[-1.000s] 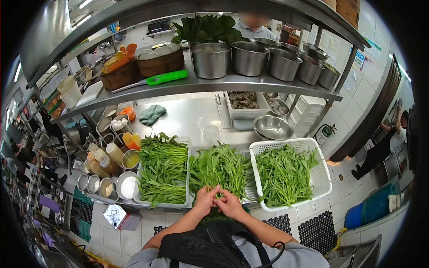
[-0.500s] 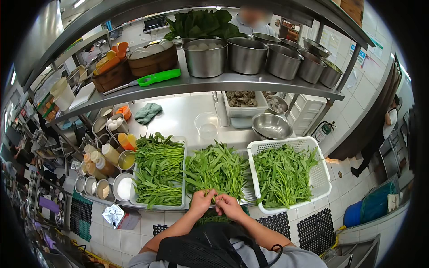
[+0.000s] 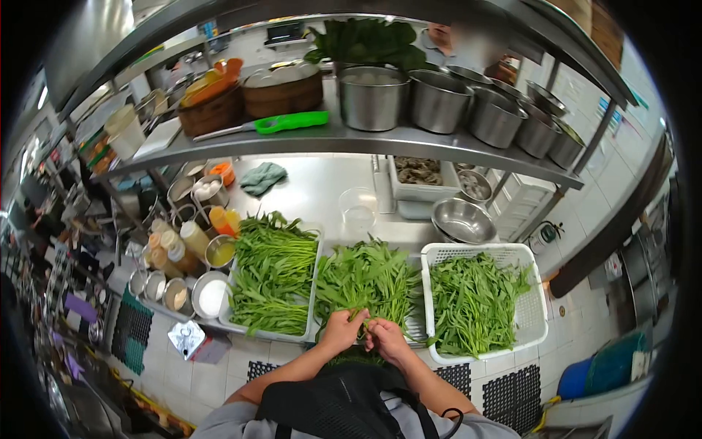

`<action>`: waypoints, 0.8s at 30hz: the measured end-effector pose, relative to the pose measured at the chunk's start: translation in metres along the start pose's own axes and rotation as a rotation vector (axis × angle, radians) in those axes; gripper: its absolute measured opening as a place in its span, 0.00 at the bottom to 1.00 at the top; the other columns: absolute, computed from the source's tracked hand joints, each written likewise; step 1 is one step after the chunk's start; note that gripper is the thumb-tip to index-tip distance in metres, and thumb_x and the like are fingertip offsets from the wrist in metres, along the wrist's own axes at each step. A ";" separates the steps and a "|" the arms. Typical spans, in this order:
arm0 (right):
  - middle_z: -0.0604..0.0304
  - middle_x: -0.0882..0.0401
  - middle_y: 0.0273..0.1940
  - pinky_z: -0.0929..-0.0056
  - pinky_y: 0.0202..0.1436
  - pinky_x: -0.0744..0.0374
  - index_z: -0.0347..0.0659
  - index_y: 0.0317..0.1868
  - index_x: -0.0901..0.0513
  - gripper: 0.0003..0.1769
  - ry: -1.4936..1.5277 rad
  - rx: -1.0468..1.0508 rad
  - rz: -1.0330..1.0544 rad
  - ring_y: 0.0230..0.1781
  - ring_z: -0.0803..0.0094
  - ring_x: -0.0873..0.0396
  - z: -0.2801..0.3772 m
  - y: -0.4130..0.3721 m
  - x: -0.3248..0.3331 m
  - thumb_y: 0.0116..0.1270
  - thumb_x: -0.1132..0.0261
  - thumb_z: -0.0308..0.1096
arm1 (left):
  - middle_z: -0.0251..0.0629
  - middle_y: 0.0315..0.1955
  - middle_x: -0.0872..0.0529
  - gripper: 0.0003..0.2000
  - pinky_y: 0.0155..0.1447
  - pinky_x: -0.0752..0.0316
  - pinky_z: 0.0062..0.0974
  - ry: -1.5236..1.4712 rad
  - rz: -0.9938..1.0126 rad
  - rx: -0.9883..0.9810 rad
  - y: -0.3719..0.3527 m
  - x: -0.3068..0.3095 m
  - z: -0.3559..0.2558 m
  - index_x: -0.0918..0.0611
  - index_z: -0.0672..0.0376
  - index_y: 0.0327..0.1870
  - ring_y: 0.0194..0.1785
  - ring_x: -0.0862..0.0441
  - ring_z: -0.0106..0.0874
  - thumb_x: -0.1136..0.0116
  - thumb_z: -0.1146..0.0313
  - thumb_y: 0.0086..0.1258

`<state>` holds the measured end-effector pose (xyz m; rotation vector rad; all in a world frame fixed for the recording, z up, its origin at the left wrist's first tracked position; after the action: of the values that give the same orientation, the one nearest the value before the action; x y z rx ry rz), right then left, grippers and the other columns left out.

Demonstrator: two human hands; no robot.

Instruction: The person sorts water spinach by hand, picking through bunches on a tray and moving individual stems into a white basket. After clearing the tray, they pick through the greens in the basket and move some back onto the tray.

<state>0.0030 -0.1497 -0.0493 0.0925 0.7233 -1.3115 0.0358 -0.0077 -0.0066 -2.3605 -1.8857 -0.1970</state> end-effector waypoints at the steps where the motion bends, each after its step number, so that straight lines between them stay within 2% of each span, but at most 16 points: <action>1: 0.61 0.26 0.26 0.69 0.29 0.24 0.39 0.38 0.25 0.04 0.041 -0.038 0.016 0.20 0.71 0.29 -0.002 0.000 0.000 0.69 0.45 0.30 | 0.32 0.20 0.18 0.14 0.28 0.33 0.23 0.041 0.001 0.070 -0.004 0.001 -0.006 0.16 0.65 0.37 0.23 0.28 0.18 0.42 0.60 0.71; 2: 0.61 0.26 0.26 0.69 0.29 0.24 0.39 0.38 0.25 0.04 0.050 -0.025 0.007 0.20 0.71 0.29 -0.002 0.000 0.000 0.69 0.45 0.30 | 0.30 0.20 0.19 0.14 0.30 0.33 0.23 0.081 -0.001 0.141 -0.008 0.001 -0.013 0.16 0.65 0.36 0.25 0.28 0.19 0.42 0.60 0.71; 3: 0.61 0.25 0.26 0.71 0.28 0.25 0.39 0.38 0.24 0.05 0.183 -0.036 0.053 0.20 0.72 0.28 -0.002 -0.002 -0.002 0.69 0.44 0.30 | 0.36 0.19 0.17 0.12 0.28 0.28 0.26 0.158 0.022 0.026 -0.011 0.000 -0.026 0.17 0.65 0.38 0.25 0.21 0.18 0.44 0.63 0.73; 4: 0.61 0.25 0.26 0.73 0.27 0.25 0.38 0.38 0.23 0.05 0.318 -0.049 0.100 0.20 0.72 0.27 -0.003 -0.003 -0.005 0.69 0.44 0.30 | 0.36 0.19 0.17 0.12 0.28 0.28 0.26 0.164 0.036 0.024 -0.011 -0.002 -0.018 0.17 0.65 0.38 0.25 0.21 0.18 0.44 0.63 0.73; 6: 0.62 0.24 0.27 0.75 0.27 0.26 0.38 0.38 0.22 0.05 0.422 -0.060 -0.014 0.20 0.74 0.28 -0.005 -0.004 -0.002 0.69 0.44 0.30 | 0.39 0.25 0.17 0.09 0.30 0.26 0.28 0.362 -0.062 -0.459 -0.017 -0.010 -0.010 0.20 0.64 0.41 0.28 0.17 0.26 0.45 0.67 0.72; 7: 0.62 0.23 0.27 0.76 0.26 0.27 0.38 0.38 0.21 0.06 0.518 -0.081 -0.121 0.20 0.75 0.28 -0.007 -0.004 0.001 0.69 0.44 0.29 | 0.44 0.33 0.18 0.06 0.32 0.25 0.30 -0.168 0.075 -0.301 -0.033 -0.016 -0.045 0.22 0.62 0.41 0.30 0.17 0.38 0.47 0.71 0.69; 8: 0.62 0.23 0.27 0.76 0.26 0.27 0.38 0.38 0.21 0.06 0.535 -0.082 -0.132 0.20 0.75 0.28 -0.008 -0.005 0.005 0.69 0.44 0.29 | 0.44 0.33 0.18 0.06 0.32 0.25 0.30 -0.163 0.090 -0.287 -0.028 -0.013 -0.048 0.22 0.62 0.41 0.30 0.17 0.38 0.47 0.71 0.69; 10: 0.64 0.21 0.28 0.78 0.27 0.28 0.38 0.39 0.18 0.07 -0.037 0.077 -0.124 0.22 0.78 0.27 0.004 -0.011 0.020 0.69 0.43 0.29 | 0.43 0.37 0.19 0.04 0.32 0.25 0.32 0.395 0.079 -0.676 -0.029 -0.009 -0.057 0.22 0.62 0.38 0.30 0.18 0.40 0.49 0.74 0.67; 11: 0.66 0.20 0.30 0.79 0.28 0.28 0.37 0.38 0.17 0.08 -0.326 0.143 -0.165 0.24 0.81 0.26 0.006 -0.021 0.024 0.69 0.43 0.29 | 0.37 0.30 0.19 0.05 0.32 0.26 0.30 0.270 0.039 -0.519 -0.022 -0.010 -0.031 0.21 0.62 0.38 0.30 0.18 0.32 0.48 0.72 0.68; 13: 0.65 0.20 0.28 0.76 0.34 0.25 0.35 0.37 0.17 0.08 -0.786 0.260 -0.199 0.28 0.79 0.25 -0.009 -0.024 0.041 0.64 0.39 0.32 | 0.34 0.24 0.22 0.07 0.31 0.28 0.27 -0.431 -0.059 -0.031 -0.007 -0.008 0.042 0.21 0.62 0.36 0.27 0.22 0.29 0.48 0.68 0.71; 15: 0.60 0.19 0.28 0.74 0.38 0.24 0.36 0.36 0.18 0.08 -0.875 0.128 -0.154 0.30 0.78 0.24 -0.021 -0.035 0.049 0.61 0.39 0.32 | 0.36 0.20 0.24 0.10 0.29 0.30 0.26 -0.274 0.022 0.193 -0.001 0.009 0.012 0.22 0.63 0.42 0.24 0.25 0.29 0.51 0.65 0.75; 16: 0.57 0.19 0.28 0.73 0.37 0.24 0.36 0.37 0.19 0.09 -0.762 0.085 -0.086 0.29 0.74 0.23 -0.027 -0.041 0.051 0.60 0.39 0.33 | 0.36 0.20 0.23 0.10 0.29 0.31 0.26 -0.383 -0.025 0.284 -0.001 0.013 0.016 0.23 0.63 0.44 0.23 0.26 0.29 0.53 0.65 0.77; 18: 0.53 0.18 0.29 0.68 0.38 0.22 0.37 0.38 0.18 0.09 -1.015 0.026 -0.029 0.30 0.66 0.19 -0.014 -0.056 0.043 0.59 0.37 0.33 | 0.38 0.20 0.23 0.08 0.28 0.31 0.27 -0.554 -0.112 0.407 -0.001 0.020 0.023 0.28 0.63 0.45 0.23 0.27 0.28 0.55 0.66 0.78; 21: 0.49 0.15 0.36 0.56 0.45 0.21 0.42 0.38 0.17 0.09 -1.359 -0.061 -0.030 0.41 0.51 0.18 -0.039 -0.061 0.053 0.58 0.36 0.34 | 0.39 0.21 0.23 0.09 0.30 0.31 0.30 -0.592 -0.092 0.474 -0.008 0.027 0.033 0.28 0.61 0.43 0.24 0.26 0.32 0.51 0.64 0.76; 23: 0.49 0.15 0.37 0.58 0.45 0.21 0.42 0.40 0.17 0.10 -1.408 -0.157 0.022 0.41 0.52 0.18 -0.062 -0.057 0.066 0.59 0.36 0.34 | 0.40 0.23 0.22 0.11 0.31 0.31 0.29 -0.573 0.040 0.542 -0.011 0.026 0.041 0.30 0.60 0.48 0.26 0.25 0.32 0.49 0.64 0.75; 24: 0.49 0.15 0.37 0.60 0.46 0.21 0.41 0.42 0.17 0.11 -1.460 -0.249 0.068 0.41 0.52 0.17 -0.073 -0.056 0.070 0.59 0.35 0.34 | 0.42 0.24 0.20 0.10 0.31 0.28 0.28 -0.573 0.086 0.559 -0.013 0.025 0.046 0.30 0.59 0.47 0.27 0.21 0.34 0.50 0.63 0.76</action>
<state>-0.0736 -0.1916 -0.1250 -0.9463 -0.3834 -0.8800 0.0302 0.0269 -0.0478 -2.2097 -1.7011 0.9760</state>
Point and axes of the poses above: each hand's wrist, its own y-axis towards the middle knuckle, its own x-axis out of the back of the hand, z = x × y, the point moved 3 cm from there along y, towards the middle knuckle
